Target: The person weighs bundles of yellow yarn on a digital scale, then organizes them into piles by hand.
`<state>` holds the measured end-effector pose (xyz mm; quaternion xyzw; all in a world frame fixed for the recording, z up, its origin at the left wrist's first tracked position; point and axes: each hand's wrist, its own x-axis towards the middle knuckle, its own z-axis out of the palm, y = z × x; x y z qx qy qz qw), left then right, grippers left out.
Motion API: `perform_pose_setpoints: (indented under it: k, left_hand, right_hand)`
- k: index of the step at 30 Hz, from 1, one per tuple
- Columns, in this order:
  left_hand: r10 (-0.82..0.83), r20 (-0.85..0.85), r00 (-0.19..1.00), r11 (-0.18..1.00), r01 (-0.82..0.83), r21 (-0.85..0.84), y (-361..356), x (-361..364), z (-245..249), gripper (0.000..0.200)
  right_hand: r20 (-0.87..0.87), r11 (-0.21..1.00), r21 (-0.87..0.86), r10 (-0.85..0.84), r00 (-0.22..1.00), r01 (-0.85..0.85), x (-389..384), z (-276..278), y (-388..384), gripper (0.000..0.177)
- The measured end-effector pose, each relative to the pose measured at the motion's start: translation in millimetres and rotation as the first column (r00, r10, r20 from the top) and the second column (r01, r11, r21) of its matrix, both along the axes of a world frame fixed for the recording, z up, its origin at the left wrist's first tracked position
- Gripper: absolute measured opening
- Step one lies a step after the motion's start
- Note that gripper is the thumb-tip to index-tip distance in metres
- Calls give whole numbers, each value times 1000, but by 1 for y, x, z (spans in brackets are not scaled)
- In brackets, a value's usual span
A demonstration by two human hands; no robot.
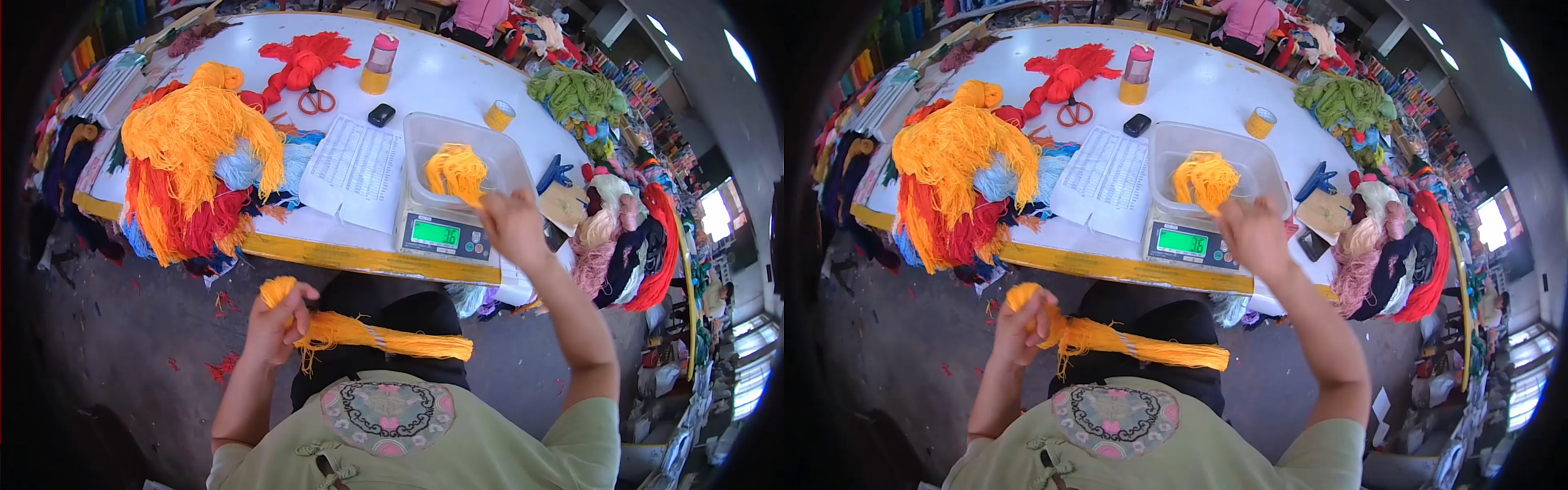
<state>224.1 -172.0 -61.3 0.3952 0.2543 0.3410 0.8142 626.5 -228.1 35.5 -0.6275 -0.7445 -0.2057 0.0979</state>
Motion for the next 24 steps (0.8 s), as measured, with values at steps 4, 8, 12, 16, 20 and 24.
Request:
perform_pose_setpoints:
  k: [4,8,12,16,20,24]
  left_hand:
    - [51,216,975,990,-77,116,-4,25,48,36]
    - [-111,189,976,993,100,69,-13,58,26,37]
    - [-148,169,974,978,118,174,-39,103,24,38]
    - [-199,89,976,944,166,286,-43,117,20,40]
    - [-182,109,977,971,161,175,-43,115,20,40]
    - [-136,139,981,985,119,123,-44,116,19,39]
  right_hand:
    - [-150,978,176,-84,985,110,-31,-26,-36,35]
    - [-591,948,244,-24,806,207,-71,-37,-61,33]
    - [-953,989,-76,-35,301,-127,-126,-49,-73,16]
    - [-995,988,-7,8,96,-153,-148,-55,-70,10]
    - [-999,984,24,16,-43,-178,-143,-63,-70,6]
    - [-878,970,-56,-160,-451,-235,-144,-57,-74,3]
